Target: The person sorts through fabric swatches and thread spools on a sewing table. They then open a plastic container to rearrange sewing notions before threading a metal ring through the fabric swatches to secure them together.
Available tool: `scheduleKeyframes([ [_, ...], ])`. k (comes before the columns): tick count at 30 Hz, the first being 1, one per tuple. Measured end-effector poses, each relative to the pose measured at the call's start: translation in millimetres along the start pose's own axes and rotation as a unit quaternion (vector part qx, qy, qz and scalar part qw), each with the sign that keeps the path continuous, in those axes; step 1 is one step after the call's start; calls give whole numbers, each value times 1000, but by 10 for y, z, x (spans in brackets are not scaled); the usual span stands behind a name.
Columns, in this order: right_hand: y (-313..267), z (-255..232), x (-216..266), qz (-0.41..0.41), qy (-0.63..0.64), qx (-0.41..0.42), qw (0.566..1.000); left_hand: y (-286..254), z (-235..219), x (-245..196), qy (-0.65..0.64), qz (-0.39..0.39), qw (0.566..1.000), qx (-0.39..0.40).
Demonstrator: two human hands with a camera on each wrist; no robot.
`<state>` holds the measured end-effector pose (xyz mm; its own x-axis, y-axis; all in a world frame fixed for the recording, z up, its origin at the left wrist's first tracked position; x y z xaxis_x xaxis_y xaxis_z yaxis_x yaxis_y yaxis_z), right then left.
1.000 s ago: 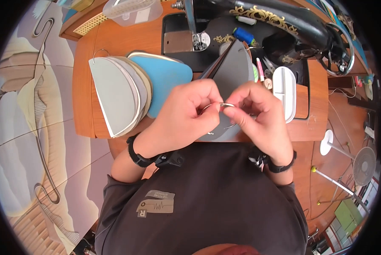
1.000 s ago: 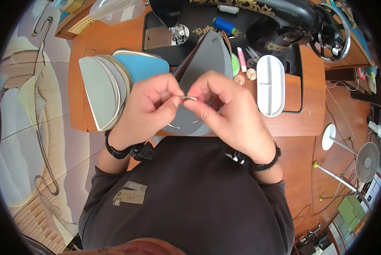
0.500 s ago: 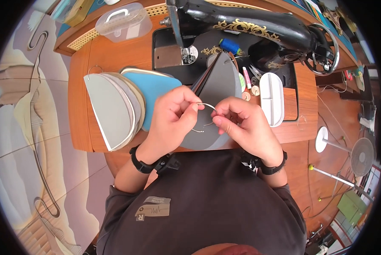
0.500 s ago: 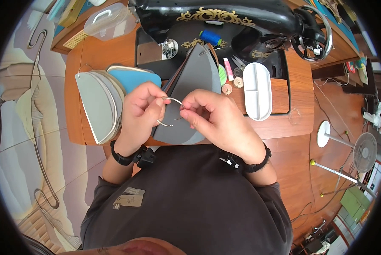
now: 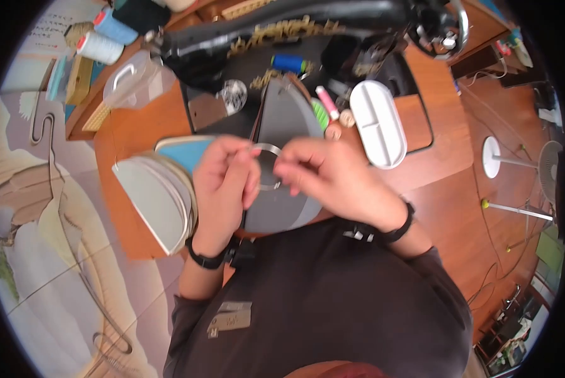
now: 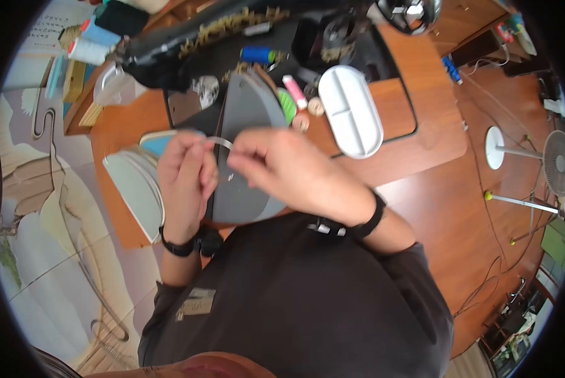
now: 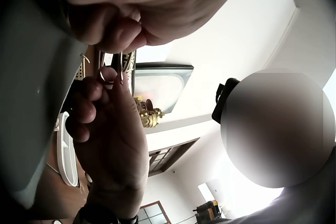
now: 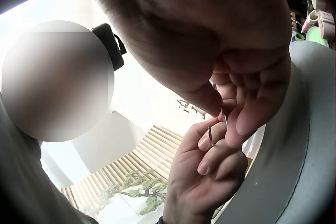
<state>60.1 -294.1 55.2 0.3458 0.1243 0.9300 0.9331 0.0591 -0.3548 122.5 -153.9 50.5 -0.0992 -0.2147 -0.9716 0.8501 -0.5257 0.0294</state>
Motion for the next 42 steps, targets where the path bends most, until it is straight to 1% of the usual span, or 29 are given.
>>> scheduleKeyframes([
  [1, 21, -17, -64, 15, 45, 0, 999, 29, 29, 10, -11, 1, 1000, 2],
  [3, -11, -127, -7, -24, 41, -35, 998, 61, 86, -26, 17, -7, 1000, -1],
  [6, -12, -185, -38, -11, 89, -15, 996, 91, 163, -30, 20, -19, 1000, 14],
  [9, -21, -223, -34, 0, 93, -1, 996, 104, 204, -52, 32, -20, 999, 19],
  [15, -40, -241, -33, 2, 86, 10, 996, 113, 214, -82, 44, 16, 999, -5],
  [18, -47, -206, -48, -2, 100, 16, 995, 92, 233, -79, 28, 31, 999, -17],
  [24, -38, -197, -66, -3, 103, 12, 995, 66, 272, -117, 21, 47, 998, -20],
  [27, -56, -194, -56, -6, 97, 5, 995, 43, 293, -144, 38, 65, 997, -28],
  [30, -58, -181, -52, -11, 96, 2, 995, 16, 297, -182, 60, 99, 993, -21],
  [33, -56, -168, -61, -13, 97, -1, 995, 3, 289, -174, 48, 83, 995, -23],
  [36, -48, -156, -60, -22, 108, -9, 994, 7, 278, -144, 5, 62, 998, -32],
  [39, -51, -146, -79, -28, 109, -23, 993, 9, 262, -133, 1, 51, 998, -29],
  [42, -54, -160, -86, -32, 80, -45, 995, 11, 244, -113, -8, 62, 998, -18],
])
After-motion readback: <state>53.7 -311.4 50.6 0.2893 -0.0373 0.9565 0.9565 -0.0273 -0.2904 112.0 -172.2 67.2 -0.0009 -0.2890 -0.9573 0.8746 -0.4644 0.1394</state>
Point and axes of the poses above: each hand's wrist, its own y-axis towards the middle knuckle, its own z-axis out of the palm, x = y × z, the point moved 8 cm from there along y, towards the middle knuckle, and after that the axes turned 12 degrees about z, right-handed, at the moved point
